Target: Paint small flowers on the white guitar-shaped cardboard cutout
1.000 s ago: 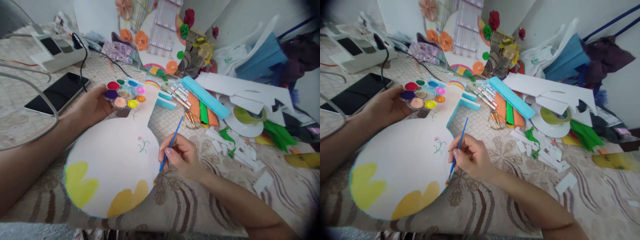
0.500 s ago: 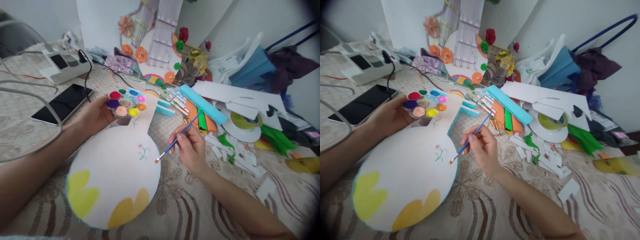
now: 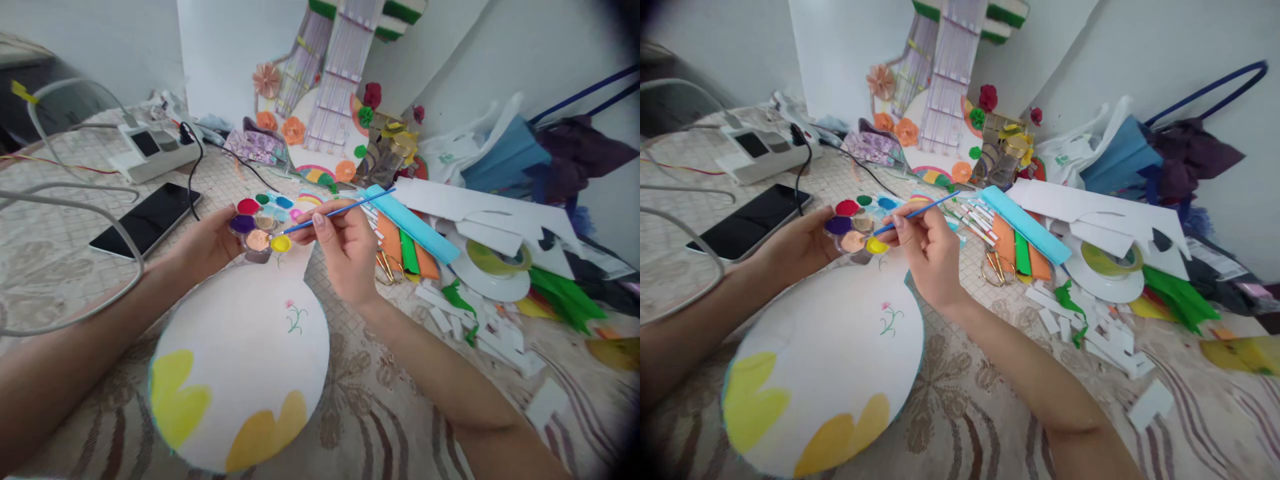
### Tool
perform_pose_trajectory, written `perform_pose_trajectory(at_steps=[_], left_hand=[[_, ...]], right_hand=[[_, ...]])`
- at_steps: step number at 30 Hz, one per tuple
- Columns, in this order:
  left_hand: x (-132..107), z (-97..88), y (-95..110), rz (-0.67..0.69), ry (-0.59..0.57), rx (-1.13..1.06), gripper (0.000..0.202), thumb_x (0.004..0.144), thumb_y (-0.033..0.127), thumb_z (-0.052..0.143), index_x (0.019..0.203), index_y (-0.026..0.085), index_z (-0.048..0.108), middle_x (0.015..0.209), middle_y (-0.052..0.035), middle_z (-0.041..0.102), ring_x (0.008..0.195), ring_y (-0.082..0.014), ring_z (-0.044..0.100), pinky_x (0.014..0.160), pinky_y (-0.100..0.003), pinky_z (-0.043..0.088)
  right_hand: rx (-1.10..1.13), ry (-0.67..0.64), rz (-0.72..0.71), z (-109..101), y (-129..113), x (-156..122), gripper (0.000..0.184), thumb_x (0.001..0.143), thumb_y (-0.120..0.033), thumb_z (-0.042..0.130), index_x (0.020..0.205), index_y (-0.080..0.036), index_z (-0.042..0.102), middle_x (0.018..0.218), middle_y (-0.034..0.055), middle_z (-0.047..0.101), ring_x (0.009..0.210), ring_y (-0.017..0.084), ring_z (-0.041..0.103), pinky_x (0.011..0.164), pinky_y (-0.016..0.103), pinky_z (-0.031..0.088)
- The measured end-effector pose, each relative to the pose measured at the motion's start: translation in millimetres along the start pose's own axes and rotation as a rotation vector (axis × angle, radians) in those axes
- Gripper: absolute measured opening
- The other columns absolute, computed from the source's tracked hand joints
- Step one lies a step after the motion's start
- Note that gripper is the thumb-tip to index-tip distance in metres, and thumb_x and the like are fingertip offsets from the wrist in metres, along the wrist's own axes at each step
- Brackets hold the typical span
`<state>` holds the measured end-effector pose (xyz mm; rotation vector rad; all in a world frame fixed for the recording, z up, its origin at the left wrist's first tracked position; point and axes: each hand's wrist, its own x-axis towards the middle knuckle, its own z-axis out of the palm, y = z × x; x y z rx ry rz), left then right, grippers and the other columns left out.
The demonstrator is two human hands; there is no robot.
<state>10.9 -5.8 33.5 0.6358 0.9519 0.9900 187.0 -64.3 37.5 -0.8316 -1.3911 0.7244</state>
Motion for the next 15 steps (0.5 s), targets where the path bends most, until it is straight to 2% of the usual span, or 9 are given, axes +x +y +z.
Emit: perform_pose_trajectory(at_steps=[4, 11, 15], left_hand=[[1.9, -0.7, -1.4, 0.010, 0.012, -0.009, 0.034, 0.098, 0.019, 0.033, 0.105, 0.007, 0.064, 0.077, -0.0059, 0.076, 0.066, -0.0158, 0.069, 0.074, -0.029, 0.056], [2.3, -1.7, -2.5, 0.002, 0.002, 0.019, 0.036, 0.099, 0.021, 0.033, 0.112, 0.006, 0.063, 0.083, -0.0091, 0.076, 0.073, -0.0187, 0.071, 0.078, -0.032, 0.056], [1.9, -2.2, -2.3, -0.011, 0.004, 0.029, 0.035, 0.099, 0.019, 0.031, 0.101, 0.009, 0.065, 0.074, -0.0058, 0.075, 0.063, -0.0167, 0.069, 0.072, -0.030, 0.056]], right_hand=[[-0.039, -0.037, -0.050, 2.0, 6.8, 2.7, 0.011, 0.096, -0.033, 0.055, 0.096, -0.023, 0.053, 0.085, -0.0013, 0.065, 0.072, 0.010, 0.071, 0.068, 0.025, 0.061], [-0.111, -0.019, -0.070, -0.9, -1.0, 3.6, 0.011, 0.097, -0.035, 0.052, 0.099, -0.025, 0.053, 0.086, -0.0012, 0.064, 0.075, 0.011, 0.070, 0.069, 0.025, 0.061], [-0.091, -0.043, -0.052, 2.8, 2.4, 4.7, 0.014, 0.096, -0.037, 0.053, 0.099, -0.024, 0.052, 0.086, -0.0011, 0.065, 0.074, 0.010, 0.070, 0.068, 0.025, 0.060]])
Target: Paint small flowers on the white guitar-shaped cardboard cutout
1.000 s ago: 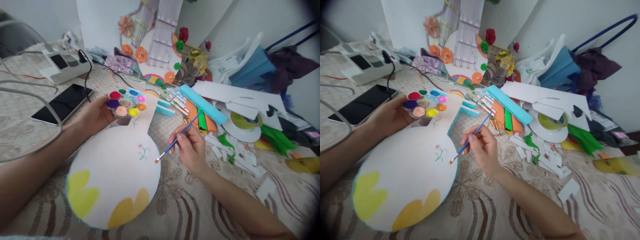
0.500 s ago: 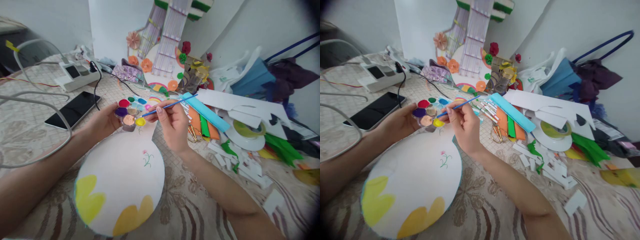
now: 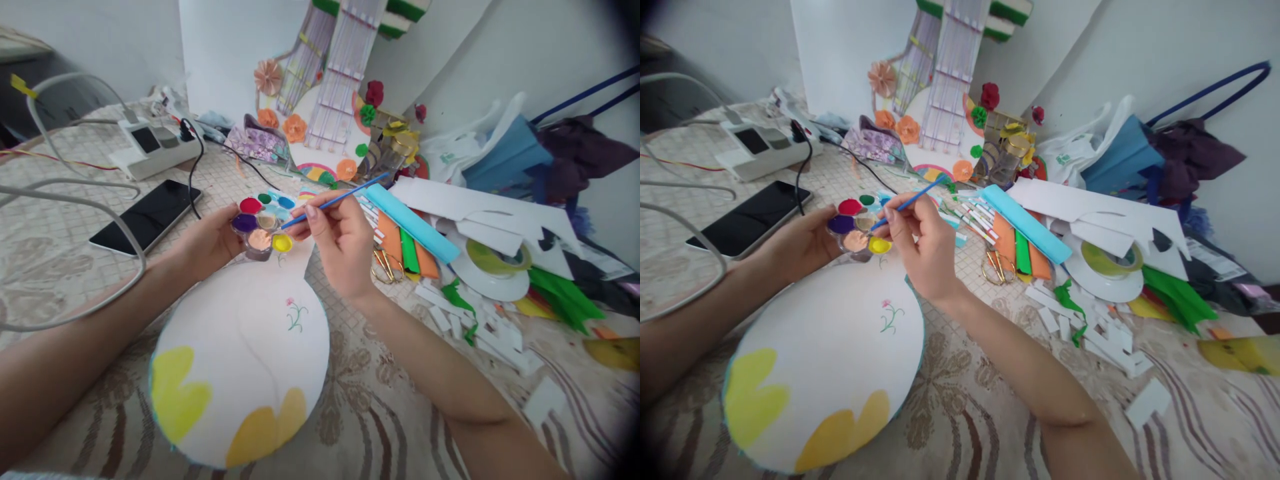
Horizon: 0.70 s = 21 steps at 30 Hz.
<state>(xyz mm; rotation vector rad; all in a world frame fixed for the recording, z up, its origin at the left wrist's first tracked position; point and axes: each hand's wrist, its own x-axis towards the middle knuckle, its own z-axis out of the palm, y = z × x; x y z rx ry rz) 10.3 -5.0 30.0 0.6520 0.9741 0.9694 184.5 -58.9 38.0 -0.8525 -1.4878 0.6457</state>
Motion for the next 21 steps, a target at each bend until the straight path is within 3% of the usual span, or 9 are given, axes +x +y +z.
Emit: perform_pose_trajectory(at_steps=[6, 11, 16, 21], left_hand=[[2, 0.3, -2, 0.007, -0.003, -0.016, 0.036, 0.099, 0.019, 0.031, 0.097, 0.009, 0.066, 0.079, -0.0073, 0.076, 0.068, -0.0167, 0.070, 0.069, -0.028, 0.056], [3, -1.1, -2, 0.011, 0.010, -0.025, 0.034, 0.098, 0.020, 0.034, 0.096, 0.011, 0.066, 0.077, -0.0052, 0.075, 0.068, -0.0156, 0.070, 0.072, -0.029, 0.057], [8, -4.2, -3, 0.062, 0.032, -0.070, 0.032, 0.099, 0.020, 0.036, 0.092, 0.011, 0.065, 0.075, -0.0029, 0.074, 0.068, -0.0126, 0.069, 0.072, -0.025, 0.058], [12, -6.9, -6, 0.081, 0.047, -0.057, 0.031, 0.098, 0.020, 0.037, 0.094, 0.009, 0.065, 0.080, -0.0043, 0.074, 0.073, -0.0139, 0.070, 0.087, -0.033, 0.056]], right_hand=[[-0.008, -0.004, 0.021, -3, -3, 1, 0.014, 0.095, -0.038, 0.056, 0.096, -0.024, 0.053, 0.086, -0.0012, 0.064, 0.071, 0.010, 0.068, 0.067, 0.025, 0.060], [0.108, 0.047, 0.119, -23, -18, -3, 0.008, 0.094, -0.032, 0.058, 0.095, -0.024, 0.055, 0.081, -0.0028, 0.066, 0.068, 0.010, 0.068, 0.064, 0.024, 0.058], [0.268, -0.059, 0.354, -52, -28, -36, 0.004, 0.096, -0.024, 0.056, 0.096, -0.021, 0.059, 0.082, -0.0012, 0.068, 0.061, 0.008, 0.066, 0.059, 0.022, 0.056], [0.371, -0.173, 0.566, -65, -35, -79, 0.007, 0.097, -0.021, 0.053, 0.098, -0.020, 0.060, 0.080, -0.0015, 0.068, 0.060, 0.007, 0.064, 0.058, 0.020, 0.055]])
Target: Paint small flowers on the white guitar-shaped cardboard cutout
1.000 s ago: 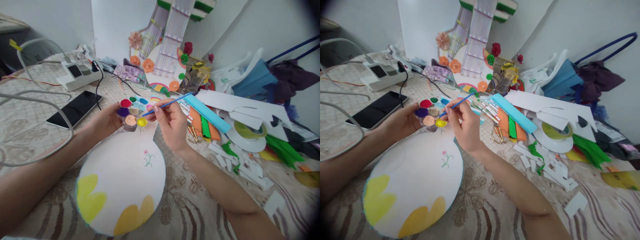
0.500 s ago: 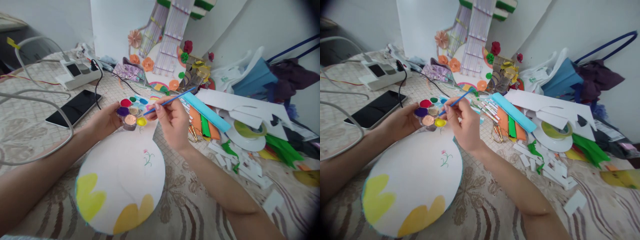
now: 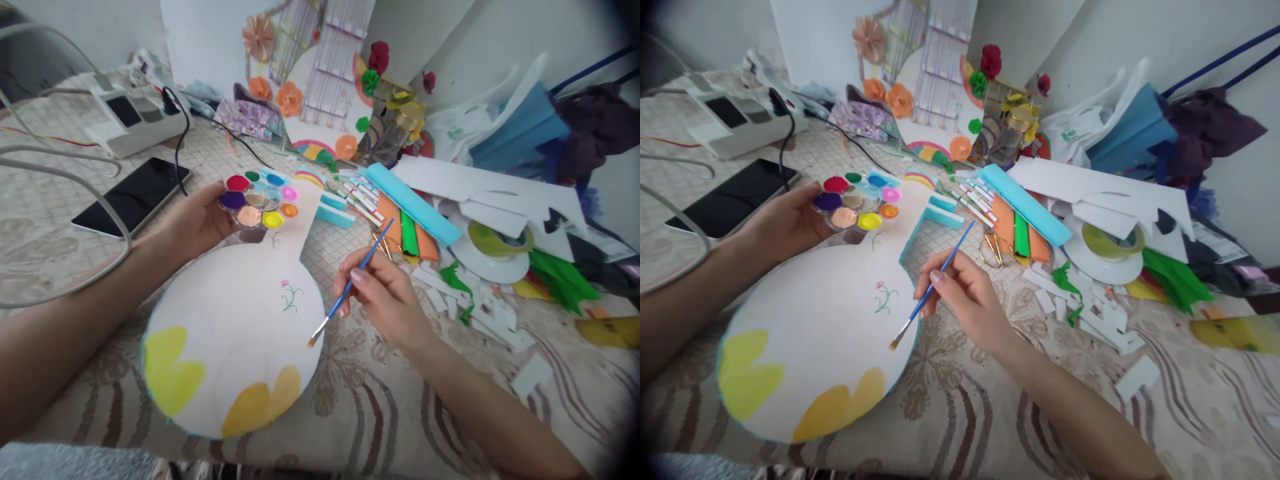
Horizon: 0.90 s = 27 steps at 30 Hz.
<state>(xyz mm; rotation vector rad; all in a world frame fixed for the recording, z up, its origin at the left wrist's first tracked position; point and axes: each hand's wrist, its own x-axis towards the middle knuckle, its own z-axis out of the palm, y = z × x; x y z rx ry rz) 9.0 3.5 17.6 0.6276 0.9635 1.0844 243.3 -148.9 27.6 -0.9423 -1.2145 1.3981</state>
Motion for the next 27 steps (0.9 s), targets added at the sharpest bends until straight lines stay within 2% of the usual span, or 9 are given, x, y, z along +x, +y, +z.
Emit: perform_pose_trajectory(at_steps=[5, 11, 13, 15, 17, 19, 24, 27], left_hand=[[1, -1.5, -2, 0.019, -0.017, 0.004, 0.026, 0.097, 0.019, 0.040, 0.092, 0.010, 0.064, 0.079, -0.0032, 0.072, 0.072, -0.0142, 0.069, 0.099, -0.043, 0.050], [-3, 1.5, 0, -0.020, -0.007, 0.020, 0.030, 0.098, 0.021, 0.037, 0.089, 0.011, 0.063, 0.078, -0.0034, 0.072, 0.077, -0.0151, 0.069, 0.100, -0.043, 0.050], [-4, 2.2, 0, -0.033, -0.006, 0.023, 0.028, 0.097, 0.020, 0.038, 0.087, 0.011, 0.064, 0.075, -0.0034, 0.072, 0.080, -0.0165, 0.069, 0.099, -0.042, 0.050], [-4, 2.5, 1, -0.042, -0.010, 0.021, 0.028, 0.096, 0.020, 0.039, 0.088, 0.012, 0.064, 0.073, -0.0039, 0.072, 0.083, -0.0178, 0.069, 0.098, -0.041, 0.051], [-4, 2.8, 1, -0.031, -0.003, 0.009, 0.027, 0.096, 0.019, 0.039, 0.087, 0.013, 0.064, 0.072, -0.0036, 0.072, 0.078, -0.0164, 0.069, 0.096, -0.038, 0.053], [-4, 3.2, 1, -0.012, 0.005, -0.004, 0.027, 0.096, 0.017, 0.039, 0.086, 0.014, 0.063, 0.071, -0.0025, 0.072, 0.071, -0.0141, 0.068, 0.093, -0.034, 0.054], [-4, 4.5, 1, -0.007, 0.010, -0.023, 0.027, 0.098, 0.017, 0.037, 0.088, 0.012, 0.062, 0.073, -0.0015, 0.073, 0.071, -0.0124, 0.068, 0.096, -0.035, 0.052], [-3, 4.1, 0, -0.008, 0.013, -0.039, 0.030, 0.099, 0.018, 0.036, 0.089, 0.011, 0.063, 0.075, -0.0017, 0.073, 0.074, -0.0124, 0.069, 0.100, -0.037, 0.049]], right_hand=[[-0.019, -0.099, 0.069, 6, 5, -14, 0.008, 0.098, -0.022, 0.052, 0.098, -0.018, 0.059, 0.080, -0.0005, 0.068, 0.057, 0.006, 0.064, 0.056, 0.019, 0.053], [-0.057, -0.136, 0.112, 12, 5, -16, 0.008, 0.097, -0.023, 0.052, 0.098, -0.017, 0.057, 0.079, -0.0004, 0.066, 0.057, 0.007, 0.064, 0.055, 0.019, 0.054], [-0.118, -0.102, 0.084, 8, 5, -14, 0.007, 0.096, -0.022, 0.052, 0.098, -0.018, 0.058, 0.079, -0.0007, 0.066, 0.057, 0.007, 0.064, 0.055, 0.019, 0.054], [-0.181, -0.007, 0.026, 1, 4, -11, 0.006, 0.096, -0.022, 0.053, 0.096, -0.018, 0.058, 0.078, -0.0013, 0.067, 0.057, 0.007, 0.063, 0.055, 0.020, 0.054], [-0.191, 0.085, -0.030, -4, 3, -8, 0.006, 0.095, -0.021, 0.053, 0.095, -0.019, 0.058, 0.077, -0.0022, 0.067, 0.056, 0.007, 0.062, 0.055, 0.020, 0.054], [-0.157, 0.105, -0.047, -3, 2, -9, 0.006, 0.095, -0.021, 0.053, 0.094, -0.019, 0.058, 0.076, -0.0026, 0.067, 0.054, 0.007, 0.061, 0.053, 0.020, 0.054], [-0.119, -0.056, 0.050, 13, 6, -20, 0.007, 0.096, -0.023, 0.053, 0.096, -0.018, 0.058, 0.077, -0.0010, 0.067, 0.054, 0.007, 0.063, 0.052, 0.019, 0.054], [-0.188, -0.051, 0.035, 12, 7, -20, 0.007, 0.095, -0.023, 0.053, 0.097, -0.018, 0.058, 0.077, -0.0005, 0.066, 0.055, 0.007, 0.063, 0.052, 0.019, 0.054]])
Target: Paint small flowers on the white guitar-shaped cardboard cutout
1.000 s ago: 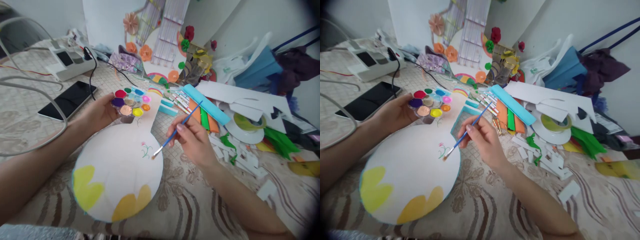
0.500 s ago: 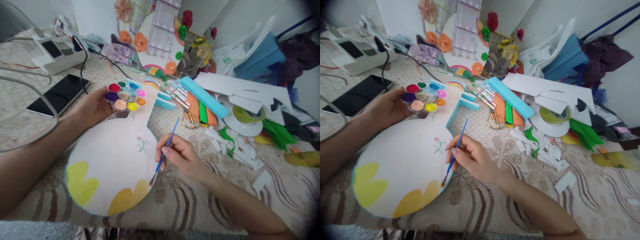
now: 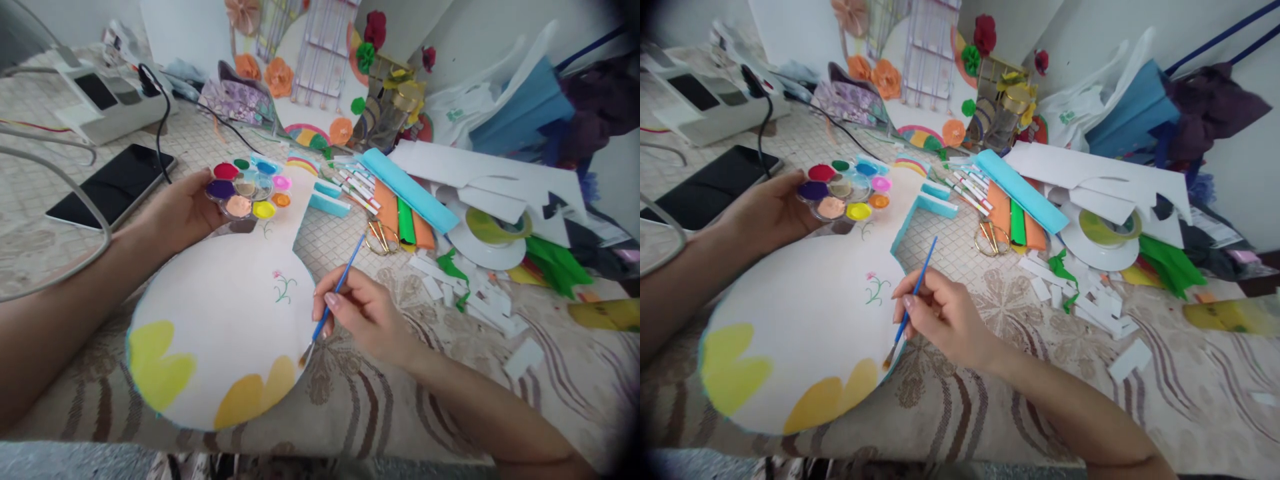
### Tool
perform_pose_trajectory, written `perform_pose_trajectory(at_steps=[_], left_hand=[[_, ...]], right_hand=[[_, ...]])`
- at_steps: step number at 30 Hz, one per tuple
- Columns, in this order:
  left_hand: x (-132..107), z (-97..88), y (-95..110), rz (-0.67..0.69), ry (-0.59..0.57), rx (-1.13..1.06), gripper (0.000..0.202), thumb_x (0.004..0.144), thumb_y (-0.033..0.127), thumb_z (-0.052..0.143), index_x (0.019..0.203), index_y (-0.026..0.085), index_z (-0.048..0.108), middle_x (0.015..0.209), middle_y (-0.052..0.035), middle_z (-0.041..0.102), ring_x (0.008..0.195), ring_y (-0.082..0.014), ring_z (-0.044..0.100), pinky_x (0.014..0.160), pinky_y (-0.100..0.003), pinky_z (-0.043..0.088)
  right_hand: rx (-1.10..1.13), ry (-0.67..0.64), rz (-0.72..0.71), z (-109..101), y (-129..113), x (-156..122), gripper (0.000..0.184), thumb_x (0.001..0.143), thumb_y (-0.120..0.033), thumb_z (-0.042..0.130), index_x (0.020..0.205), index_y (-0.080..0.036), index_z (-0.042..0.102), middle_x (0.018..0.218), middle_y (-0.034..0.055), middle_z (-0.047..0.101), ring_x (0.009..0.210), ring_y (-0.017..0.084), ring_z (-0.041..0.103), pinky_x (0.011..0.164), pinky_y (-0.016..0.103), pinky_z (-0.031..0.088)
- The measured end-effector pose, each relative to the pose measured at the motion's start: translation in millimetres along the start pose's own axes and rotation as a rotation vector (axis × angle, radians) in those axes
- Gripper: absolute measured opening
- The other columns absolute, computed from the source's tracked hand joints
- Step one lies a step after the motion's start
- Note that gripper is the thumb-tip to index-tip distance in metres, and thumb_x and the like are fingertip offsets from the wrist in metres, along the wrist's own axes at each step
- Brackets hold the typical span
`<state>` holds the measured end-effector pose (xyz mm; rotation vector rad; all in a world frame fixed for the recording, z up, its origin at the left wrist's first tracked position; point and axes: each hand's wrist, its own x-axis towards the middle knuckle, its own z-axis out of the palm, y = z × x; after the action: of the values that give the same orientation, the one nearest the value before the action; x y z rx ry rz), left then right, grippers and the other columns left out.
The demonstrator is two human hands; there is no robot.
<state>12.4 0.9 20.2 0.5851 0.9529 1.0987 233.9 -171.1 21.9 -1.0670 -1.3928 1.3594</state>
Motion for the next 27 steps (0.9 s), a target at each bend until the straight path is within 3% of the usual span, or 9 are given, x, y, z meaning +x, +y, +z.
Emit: perform_pose_trajectory(at_steps=[5, 12, 19, 25, 27], left_hand=[[1, -1.9, 0, 0.002, -0.017, 0.016, 0.028, 0.098, 0.019, 0.039, 0.093, 0.009, 0.064, 0.079, -0.0035, 0.074, 0.076, -0.0138, 0.070, 0.100, -0.039, 0.049], [0, -1.1, 0, -0.004, -0.014, 0.007, 0.028, 0.097, 0.019, 0.038, 0.103, 0.009, 0.064, 0.080, -0.0041, 0.075, 0.079, -0.0159, 0.070, 0.096, -0.037, 0.052], [0, -0.9, 0, -0.006, 0.001, 0.005, 0.031, 0.098, 0.019, 0.036, 0.104, 0.008, 0.065, 0.080, -0.0048, 0.074, 0.082, -0.0162, 0.070, 0.096, -0.035, 0.052], [-1, 1.3, 0, -0.003, 0.001, 0.018, 0.028, 0.098, 0.017, 0.038, 0.089, 0.011, 0.063, 0.076, -0.0026, 0.073, 0.076, -0.0142, 0.069, 0.097, -0.037, 0.051], [-2, 2.1, 0, 0.005, -0.003, 0.028, 0.028, 0.097, 0.016, 0.037, 0.088, 0.012, 0.063, 0.075, -0.0020, 0.072, 0.073, -0.0134, 0.068, 0.097, -0.037, 0.051]], right_hand=[[-0.031, 0.212, -0.102, -11, 0, 6, 0.005, 0.094, -0.022, 0.054, 0.093, -0.019, 0.058, 0.074, -0.0023, 0.066, 0.052, 0.007, 0.060, 0.051, 0.020, 0.054], [0.034, 0.019, -0.028, 5, 3, -5, 0.006, 0.094, -0.020, 0.053, 0.094, -0.018, 0.059, 0.073, -0.0018, 0.065, 0.050, 0.006, 0.060, 0.047, 0.018, 0.052], [-0.047, 0.262, -0.137, -16, -1, 8, 0.007, 0.094, -0.019, 0.054, 0.090, -0.020, 0.060, 0.072, -0.0029, 0.066, 0.050, 0.007, 0.059, 0.048, 0.019, 0.052], [0.056, 0.014, -0.005, 5, 3, -2, 0.006, 0.095, -0.022, 0.053, 0.095, -0.019, 0.058, 0.075, -0.0014, 0.066, 0.052, 0.006, 0.061, 0.049, 0.018, 0.052], [0.014, 0.013, -0.009, 7, 4, -1, 0.007, 0.095, -0.023, 0.053, 0.096, -0.019, 0.058, 0.076, -0.0007, 0.066, 0.053, 0.007, 0.061, 0.050, 0.018, 0.053]])
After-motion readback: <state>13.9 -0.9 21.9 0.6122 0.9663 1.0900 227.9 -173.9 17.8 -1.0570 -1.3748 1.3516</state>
